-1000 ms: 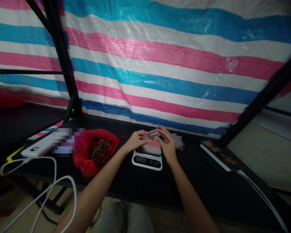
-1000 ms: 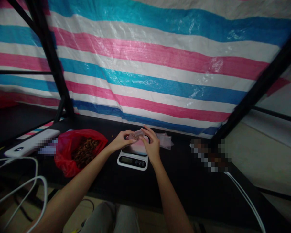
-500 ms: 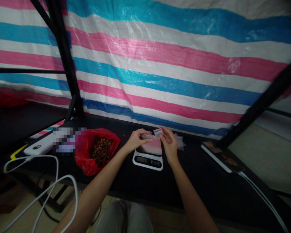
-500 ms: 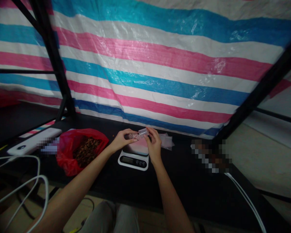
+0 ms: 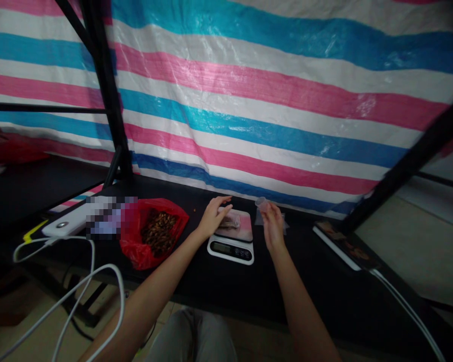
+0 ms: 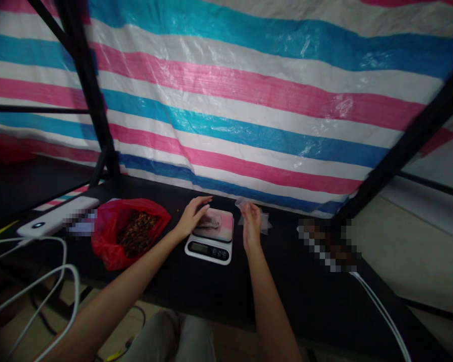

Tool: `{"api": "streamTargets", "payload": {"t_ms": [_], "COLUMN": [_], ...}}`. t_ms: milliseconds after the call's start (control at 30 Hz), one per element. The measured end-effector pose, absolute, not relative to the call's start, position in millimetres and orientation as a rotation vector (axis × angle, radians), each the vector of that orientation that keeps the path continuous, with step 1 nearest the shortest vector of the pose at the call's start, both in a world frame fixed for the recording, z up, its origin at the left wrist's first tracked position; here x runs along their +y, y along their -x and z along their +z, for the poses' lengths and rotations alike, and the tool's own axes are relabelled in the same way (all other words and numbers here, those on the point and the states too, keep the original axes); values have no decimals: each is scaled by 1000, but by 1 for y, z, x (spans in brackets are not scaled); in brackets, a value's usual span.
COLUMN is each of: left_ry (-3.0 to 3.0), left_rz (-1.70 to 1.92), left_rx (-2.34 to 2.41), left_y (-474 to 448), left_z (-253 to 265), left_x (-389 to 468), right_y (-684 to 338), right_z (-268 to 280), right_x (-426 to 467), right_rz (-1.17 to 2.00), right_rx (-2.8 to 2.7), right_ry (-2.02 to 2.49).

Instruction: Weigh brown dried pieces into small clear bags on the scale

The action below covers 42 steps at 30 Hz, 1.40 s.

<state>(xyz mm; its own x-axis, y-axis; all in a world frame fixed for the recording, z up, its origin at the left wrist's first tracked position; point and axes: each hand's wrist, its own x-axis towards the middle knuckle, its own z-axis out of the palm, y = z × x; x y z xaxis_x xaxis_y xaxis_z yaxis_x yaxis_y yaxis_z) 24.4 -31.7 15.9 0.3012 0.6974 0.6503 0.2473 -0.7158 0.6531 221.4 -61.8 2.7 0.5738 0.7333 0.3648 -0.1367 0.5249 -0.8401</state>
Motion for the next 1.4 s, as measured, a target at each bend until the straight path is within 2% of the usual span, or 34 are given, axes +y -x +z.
{"api": "streamTargets", "payload": {"t_ms": [233,633,1167,1267,1400], "left_ry": [-2087,-2217,-2259,-2256,-2254], "left_rz": [1643,1571,1640,1644,1656], "left_rx": [1044,1000,948,944,936], "left_y": [-15,-16,-17,-17,-15], "left_z": [16,16,11,13,21], "left_x": [-19,-26,-22,-23,-34], "right_y": [-229,-221,-220,-217,-207], "right_z": [-7,-1,-3,1,20], "right_x": [-54,-64,-62,-63,-80], "right_rz": [702,846,886,734,117], "right_rx": [-831,-873,-860,-890,-1085], "right_ry": [863,888,1012,1057,1173]}}
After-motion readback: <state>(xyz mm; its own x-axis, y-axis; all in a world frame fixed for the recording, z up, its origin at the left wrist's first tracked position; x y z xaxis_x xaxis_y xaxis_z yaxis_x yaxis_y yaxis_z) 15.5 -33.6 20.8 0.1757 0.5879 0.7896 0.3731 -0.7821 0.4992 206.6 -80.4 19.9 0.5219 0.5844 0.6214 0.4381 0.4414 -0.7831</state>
